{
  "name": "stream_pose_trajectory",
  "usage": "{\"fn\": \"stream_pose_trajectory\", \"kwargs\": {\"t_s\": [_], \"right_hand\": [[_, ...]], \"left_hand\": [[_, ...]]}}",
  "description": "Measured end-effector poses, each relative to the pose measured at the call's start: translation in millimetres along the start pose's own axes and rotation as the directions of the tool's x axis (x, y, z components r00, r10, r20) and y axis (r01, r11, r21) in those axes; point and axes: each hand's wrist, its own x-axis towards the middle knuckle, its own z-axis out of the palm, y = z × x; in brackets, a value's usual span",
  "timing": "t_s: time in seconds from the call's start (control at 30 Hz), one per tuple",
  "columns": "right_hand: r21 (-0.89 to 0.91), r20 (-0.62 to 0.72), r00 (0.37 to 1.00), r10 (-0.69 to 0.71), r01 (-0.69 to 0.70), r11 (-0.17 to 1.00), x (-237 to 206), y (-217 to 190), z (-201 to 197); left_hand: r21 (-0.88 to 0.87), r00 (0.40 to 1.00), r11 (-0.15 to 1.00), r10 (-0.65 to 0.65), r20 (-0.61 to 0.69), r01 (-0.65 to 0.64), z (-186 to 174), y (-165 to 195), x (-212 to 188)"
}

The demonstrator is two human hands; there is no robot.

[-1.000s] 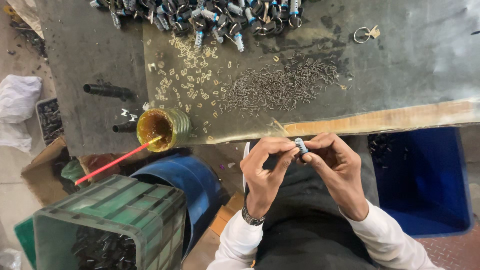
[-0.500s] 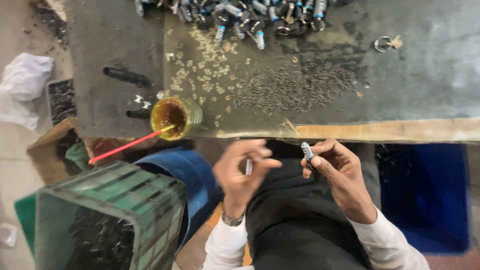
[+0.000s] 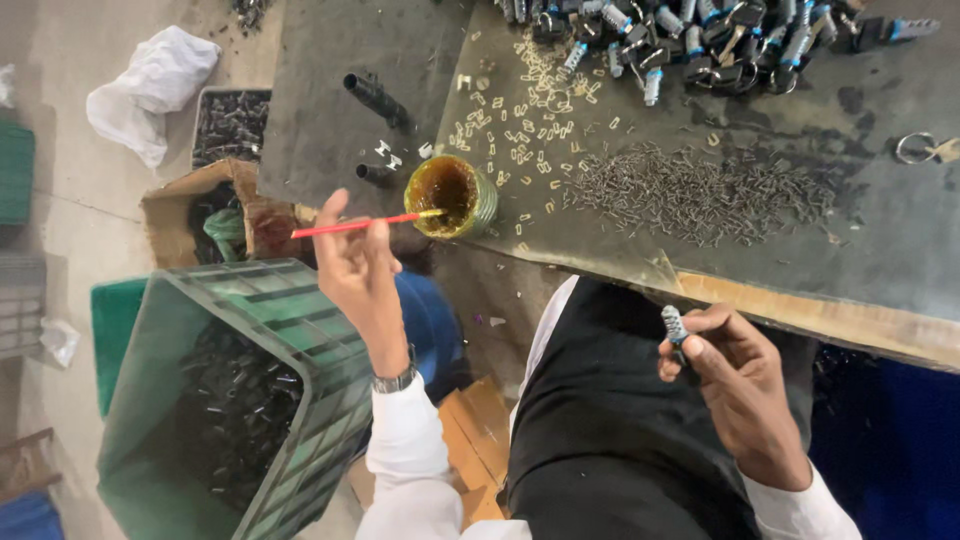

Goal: The person sits at a workbench and applies adhesive with a red-handled brush to small metal fittings, one at a time. They dip the brush into a jar of yellow adhesive, brush it onto a part held in the other hand, place the finished part on a pile on the bench, and pick up the next part.

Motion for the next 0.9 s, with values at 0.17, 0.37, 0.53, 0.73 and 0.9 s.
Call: {"fn": "stream_pose_trajectory", "kwargs": {"t_s": [0.17,0.37,0.53,0.73,0.9], "right_hand": [[-0.048,0.021,1.000,0.013,-0.012,0.999,-5,1,7],[-0.025,0.020,0.999,0.048,-0.047,0.999,-6,6,13],[-0.040,0.024,0.996,0.080,-0.079,0.996,-7,2,15],[-0.061,0.020,0.997,0.076,-0.074,0.995,-1,-4,17],[-0.065,0.027,0.995,0.101,-0.099,0.993,-1,-3,15]], "left_hand": [[0.053,0.994,0.992,0.113,0.012,-0.114,-1,3,13],[0.201,0.970,0.951,0.219,0.104,-0.236,-4,19,20],[0.308,0.899,0.851,0.361,0.246,-0.426,0,32,26],[0.450,0.883,0.763,0.351,0.312,-0.463,-8,47,21],[0.487,0.907,0.768,0.314,0.281,-0.417,-13,55,11]]}}
